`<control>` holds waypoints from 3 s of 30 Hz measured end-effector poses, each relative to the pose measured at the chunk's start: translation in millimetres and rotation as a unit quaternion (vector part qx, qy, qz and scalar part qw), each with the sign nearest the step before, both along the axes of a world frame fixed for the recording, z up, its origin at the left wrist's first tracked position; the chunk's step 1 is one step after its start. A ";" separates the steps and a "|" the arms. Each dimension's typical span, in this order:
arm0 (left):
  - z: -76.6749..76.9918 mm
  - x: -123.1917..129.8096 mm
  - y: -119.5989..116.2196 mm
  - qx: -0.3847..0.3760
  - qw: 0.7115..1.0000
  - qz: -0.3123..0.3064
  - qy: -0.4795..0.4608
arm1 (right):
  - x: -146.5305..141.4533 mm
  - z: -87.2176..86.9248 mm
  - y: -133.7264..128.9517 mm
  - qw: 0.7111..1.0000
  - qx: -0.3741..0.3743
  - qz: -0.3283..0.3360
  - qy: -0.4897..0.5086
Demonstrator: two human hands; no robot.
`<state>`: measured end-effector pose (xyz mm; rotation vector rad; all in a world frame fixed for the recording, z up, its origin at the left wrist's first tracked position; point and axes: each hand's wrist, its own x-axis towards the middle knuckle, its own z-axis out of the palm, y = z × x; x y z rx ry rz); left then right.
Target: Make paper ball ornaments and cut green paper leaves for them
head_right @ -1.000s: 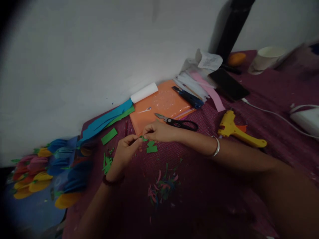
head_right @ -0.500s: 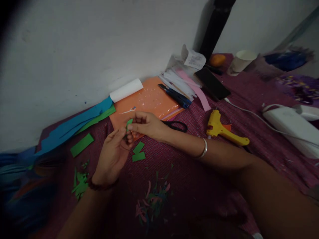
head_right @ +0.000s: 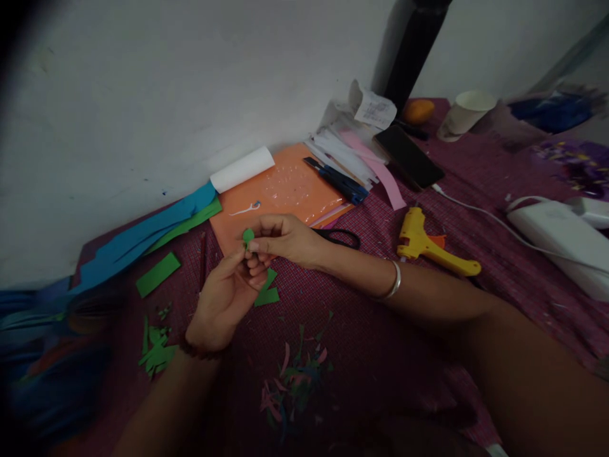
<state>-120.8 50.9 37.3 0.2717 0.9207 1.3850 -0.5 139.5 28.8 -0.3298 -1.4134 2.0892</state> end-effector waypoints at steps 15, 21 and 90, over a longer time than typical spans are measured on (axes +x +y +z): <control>-2.2 -16.2 -14.6 0.231 0.721 0.140 0.638 | 6.6 14.5 3.4 0.972 0.185 -0.133 -0.060; 3.2 -38.7 -7.2 0.227 0.674 0.148 0.687 | 10.3 16.6 15.5 0.981 0.111 -0.137 -0.081; -31.6 -53.7 -5.4 0.174 0.455 -0.090 0.869 | -6.5 4.9 48.1 0.672 0.632 -0.099 -0.373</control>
